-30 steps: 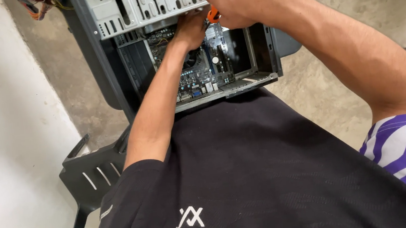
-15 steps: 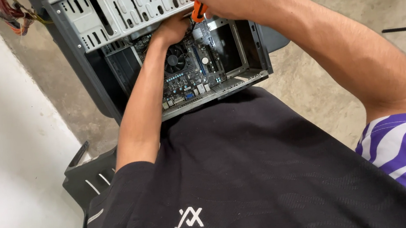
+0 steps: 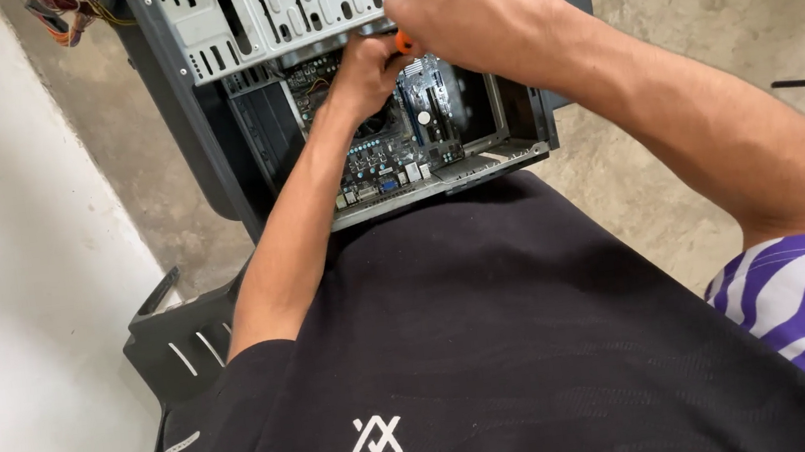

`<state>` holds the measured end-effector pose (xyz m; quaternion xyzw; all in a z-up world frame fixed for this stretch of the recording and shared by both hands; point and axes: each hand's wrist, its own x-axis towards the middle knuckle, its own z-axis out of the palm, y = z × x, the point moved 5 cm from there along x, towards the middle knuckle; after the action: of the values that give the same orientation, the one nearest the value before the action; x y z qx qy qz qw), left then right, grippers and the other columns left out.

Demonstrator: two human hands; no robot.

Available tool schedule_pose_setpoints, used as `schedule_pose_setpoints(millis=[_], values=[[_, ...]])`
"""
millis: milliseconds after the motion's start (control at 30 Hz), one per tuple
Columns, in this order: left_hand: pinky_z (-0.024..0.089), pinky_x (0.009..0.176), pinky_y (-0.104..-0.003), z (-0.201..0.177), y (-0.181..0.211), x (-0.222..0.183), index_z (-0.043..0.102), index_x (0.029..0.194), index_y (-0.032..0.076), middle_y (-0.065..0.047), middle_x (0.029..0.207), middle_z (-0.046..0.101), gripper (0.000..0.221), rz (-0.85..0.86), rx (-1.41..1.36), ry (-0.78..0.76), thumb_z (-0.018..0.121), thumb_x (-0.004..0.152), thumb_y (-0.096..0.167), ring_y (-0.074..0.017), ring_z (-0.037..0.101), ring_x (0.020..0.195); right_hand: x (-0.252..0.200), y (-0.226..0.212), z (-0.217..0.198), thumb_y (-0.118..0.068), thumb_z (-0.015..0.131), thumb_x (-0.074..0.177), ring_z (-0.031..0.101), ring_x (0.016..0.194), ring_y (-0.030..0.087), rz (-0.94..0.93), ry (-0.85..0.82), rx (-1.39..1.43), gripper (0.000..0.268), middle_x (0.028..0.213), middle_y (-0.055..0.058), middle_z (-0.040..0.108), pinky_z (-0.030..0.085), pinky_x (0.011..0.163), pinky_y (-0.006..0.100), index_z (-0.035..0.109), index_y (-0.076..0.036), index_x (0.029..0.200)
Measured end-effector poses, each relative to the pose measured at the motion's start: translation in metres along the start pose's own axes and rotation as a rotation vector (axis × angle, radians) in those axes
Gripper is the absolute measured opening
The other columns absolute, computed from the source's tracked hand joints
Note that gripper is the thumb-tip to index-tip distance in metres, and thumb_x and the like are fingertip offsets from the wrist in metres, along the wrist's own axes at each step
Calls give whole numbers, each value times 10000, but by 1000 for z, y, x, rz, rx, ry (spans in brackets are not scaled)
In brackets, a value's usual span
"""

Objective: The person is unscrewing the motherboard from a computer case, cleaning the internal components with a brush, and inspecting the power supply unit.

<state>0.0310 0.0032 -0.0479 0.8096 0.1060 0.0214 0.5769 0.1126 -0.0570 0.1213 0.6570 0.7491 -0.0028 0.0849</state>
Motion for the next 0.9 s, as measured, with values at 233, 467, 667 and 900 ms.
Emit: schedule_pose_setpoints(millis=[233, 467, 667, 900], values=[[593, 536, -262, -6, -11, -1, 694, 820, 16, -123, 776, 730, 147, 261, -26, 216, 684, 842, -129, -205, 667, 577, 3, 4, 14, -602, 632, 1064, 625, 519, 220, 321, -210, 32, 564, 642, 10, 620, 494, 450, 375, 686, -113, 788], [581, 479, -251, -11, 17, -8, 728, 885, -29, -112, 762, 756, 96, 274, 51, 76, 707, 978, -18, -175, 658, 524, -5, -2, 26, -337, 752, 1003, 660, 589, 354, 131, -38, 135, 313, 877, 144, 635, 526, 459, 460, 699, -39, 924], [366, 387, -279, -9, 7, -10, 701, 746, -10, -66, 619, 660, 275, 384, 115, 280, 774, 985, 105, -145, 515, 473, 6, -6, 34, -549, 719, 1006, 716, 615, 258, 301, -304, 44, 479, 683, 53, 717, 565, 505, 387, 754, -101, 840], [682, 864, -409, -9, 9, -16, 737, 1004, -93, -237, 1074, 763, 184, 366, 121, 218, 796, 833, -126, -394, 763, 958, 3, -7, 27, -552, 753, 959, 757, 688, 336, 145, -223, 48, 493, 747, 78, 723, 582, 506, 450, 686, -64, 990]])
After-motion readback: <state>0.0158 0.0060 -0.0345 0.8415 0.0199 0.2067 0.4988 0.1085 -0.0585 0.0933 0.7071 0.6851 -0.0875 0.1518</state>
